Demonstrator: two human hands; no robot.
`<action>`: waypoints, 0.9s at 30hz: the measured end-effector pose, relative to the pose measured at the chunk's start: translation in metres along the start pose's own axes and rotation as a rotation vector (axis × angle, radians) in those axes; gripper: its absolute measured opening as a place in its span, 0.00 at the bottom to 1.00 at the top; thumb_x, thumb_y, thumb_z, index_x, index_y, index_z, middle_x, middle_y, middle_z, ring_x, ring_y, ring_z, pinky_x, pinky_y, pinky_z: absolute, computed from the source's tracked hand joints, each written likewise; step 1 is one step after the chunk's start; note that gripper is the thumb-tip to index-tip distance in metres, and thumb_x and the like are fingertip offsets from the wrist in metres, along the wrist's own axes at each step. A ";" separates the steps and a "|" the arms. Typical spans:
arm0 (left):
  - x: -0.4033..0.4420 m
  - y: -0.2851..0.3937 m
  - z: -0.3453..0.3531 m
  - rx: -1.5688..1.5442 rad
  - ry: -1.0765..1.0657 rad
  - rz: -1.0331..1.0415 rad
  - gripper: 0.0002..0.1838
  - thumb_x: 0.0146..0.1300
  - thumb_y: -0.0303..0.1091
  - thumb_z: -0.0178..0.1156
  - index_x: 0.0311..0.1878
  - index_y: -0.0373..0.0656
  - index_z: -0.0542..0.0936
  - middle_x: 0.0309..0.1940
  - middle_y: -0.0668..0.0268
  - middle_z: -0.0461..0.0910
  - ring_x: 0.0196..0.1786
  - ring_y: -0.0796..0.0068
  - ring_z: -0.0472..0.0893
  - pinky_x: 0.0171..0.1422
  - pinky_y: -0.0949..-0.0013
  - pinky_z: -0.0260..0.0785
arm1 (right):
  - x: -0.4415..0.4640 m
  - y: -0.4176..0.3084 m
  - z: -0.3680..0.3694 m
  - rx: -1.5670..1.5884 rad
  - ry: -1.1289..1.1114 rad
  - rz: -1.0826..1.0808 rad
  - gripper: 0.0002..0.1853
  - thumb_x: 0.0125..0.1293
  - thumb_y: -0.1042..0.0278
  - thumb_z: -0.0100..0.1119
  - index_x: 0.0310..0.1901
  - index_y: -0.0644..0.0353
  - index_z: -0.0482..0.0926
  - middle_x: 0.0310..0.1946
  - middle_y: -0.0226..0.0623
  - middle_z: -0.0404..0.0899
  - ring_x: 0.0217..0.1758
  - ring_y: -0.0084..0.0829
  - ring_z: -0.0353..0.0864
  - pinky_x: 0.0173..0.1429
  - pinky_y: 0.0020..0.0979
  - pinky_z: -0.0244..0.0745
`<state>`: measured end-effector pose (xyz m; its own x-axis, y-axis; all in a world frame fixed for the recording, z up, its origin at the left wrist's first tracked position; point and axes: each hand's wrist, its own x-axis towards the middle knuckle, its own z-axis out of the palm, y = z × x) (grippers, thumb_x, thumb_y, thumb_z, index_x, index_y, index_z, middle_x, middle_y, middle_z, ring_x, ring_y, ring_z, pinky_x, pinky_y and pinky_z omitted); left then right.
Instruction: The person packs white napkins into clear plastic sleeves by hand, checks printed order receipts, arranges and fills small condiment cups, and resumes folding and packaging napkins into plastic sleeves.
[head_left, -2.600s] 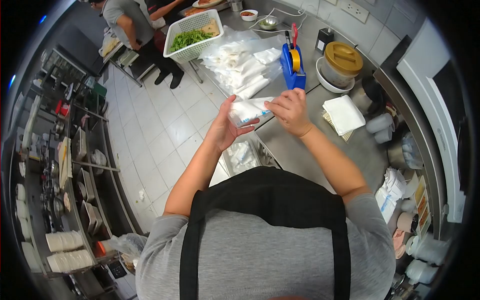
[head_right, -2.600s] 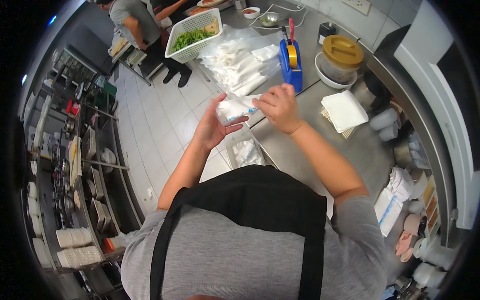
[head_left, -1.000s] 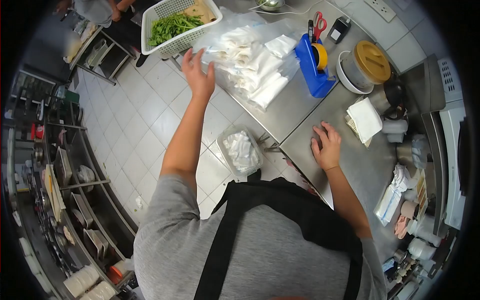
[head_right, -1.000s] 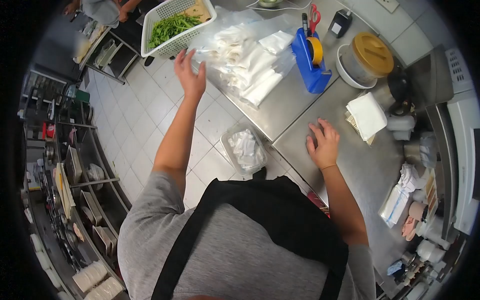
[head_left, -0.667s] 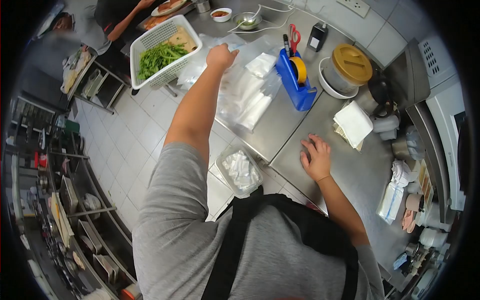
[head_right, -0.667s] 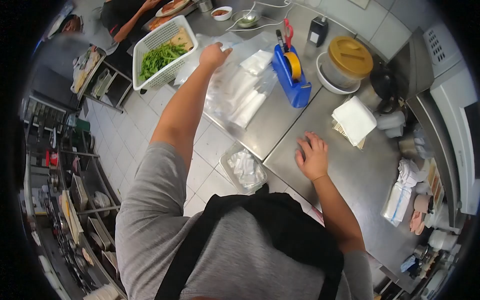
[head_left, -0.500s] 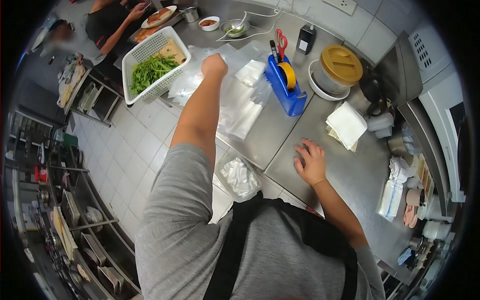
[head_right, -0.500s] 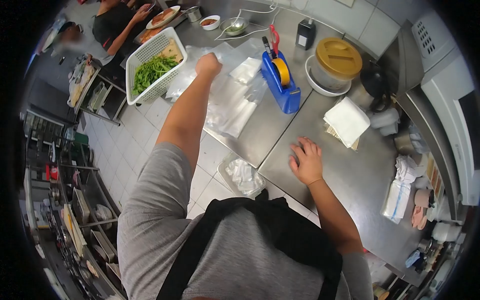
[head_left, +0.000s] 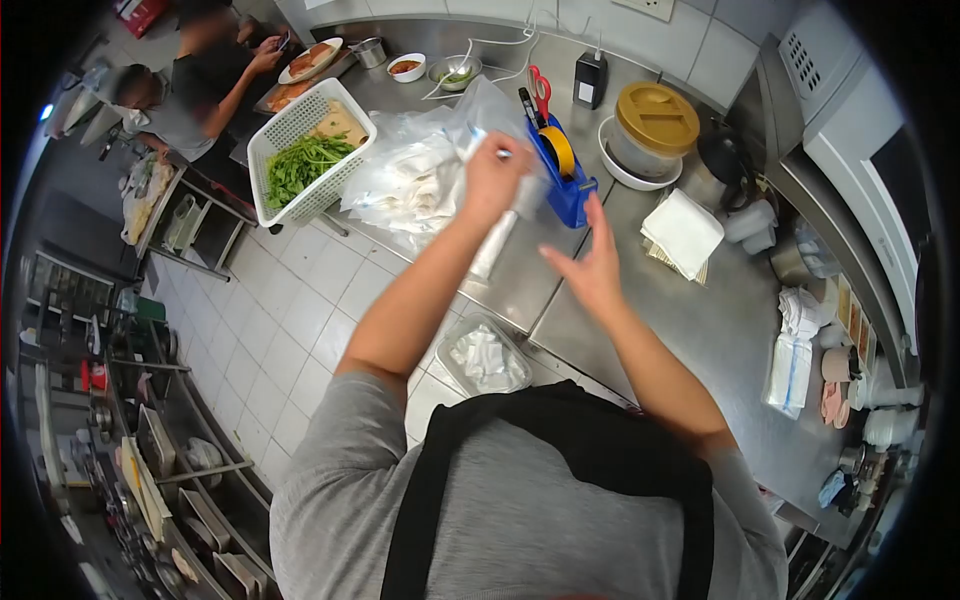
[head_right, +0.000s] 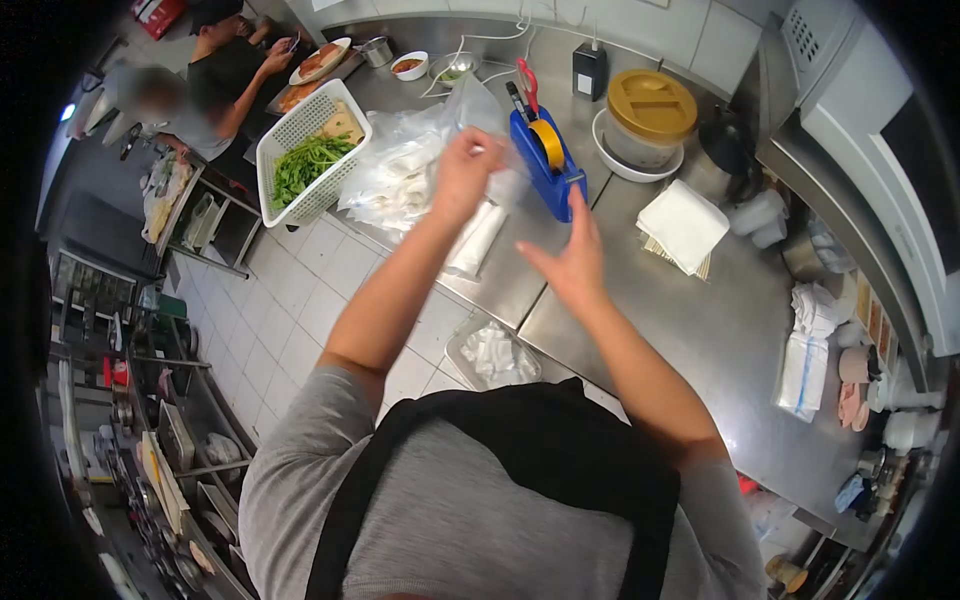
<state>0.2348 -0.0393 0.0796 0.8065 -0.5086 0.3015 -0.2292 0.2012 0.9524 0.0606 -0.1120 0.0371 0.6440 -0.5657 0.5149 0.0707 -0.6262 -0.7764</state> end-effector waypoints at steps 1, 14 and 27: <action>-0.019 0.005 0.016 -0.039 -0.039 0.010 0.06 0.60 0.26 0.62 0.32 0.40 0.73 0.32 0.66 0.78 0.35 0.77 0.80 0.42 0.75 0.74 | 0.009 0.000 0.006 0.094 0.016 0.087 0.35 0.55 0.61 0.68 0.63 0.61 0.65 0.57 0.47 0.73 0.59 0.43 0.72 0.61 0.37 0.67; -0.110 0.038 -0.019 -0.182 -0.065 -0.215 0.35 0.60 0.34 0.64 0.67 0.56 0.57 0.65 0.57 0.56 0.57 0.67 0.71 0.55 0.57 0.71 | 0.001 0.030 -0.108 0.833 -0.047 0.559 0.20 0.66 0.62 0.60 0.54 0.64 0.72 0.50 0.33 0.75 0.55 0.25 0.72 0.62 0.28 0.63; -0.123 0.056 -0.034 -0.185 -0.043 -0.150 0.14 0.67 0.42 0.57 0.50 0.47 0.71 0.43 0.61 0.78 0.47 0.72 0.77 0.52 0.69 0.70 | -0.004 0.067 -0.200 0.779 -0.140 0.523 0.20 0.63 0.63 0.63 0.52 0.68 0.76 0.46 0.34 0.79 0.51 0.24 0.75 0.57 0.26 0.67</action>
<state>0.1414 0.0634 0.0939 0.7991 -0.5789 0.1624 -0.0012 0.2685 0.9633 -0.0893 -0.2593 0.0558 0.8200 -0.5719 0.0238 0.2030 0.2517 -0.9463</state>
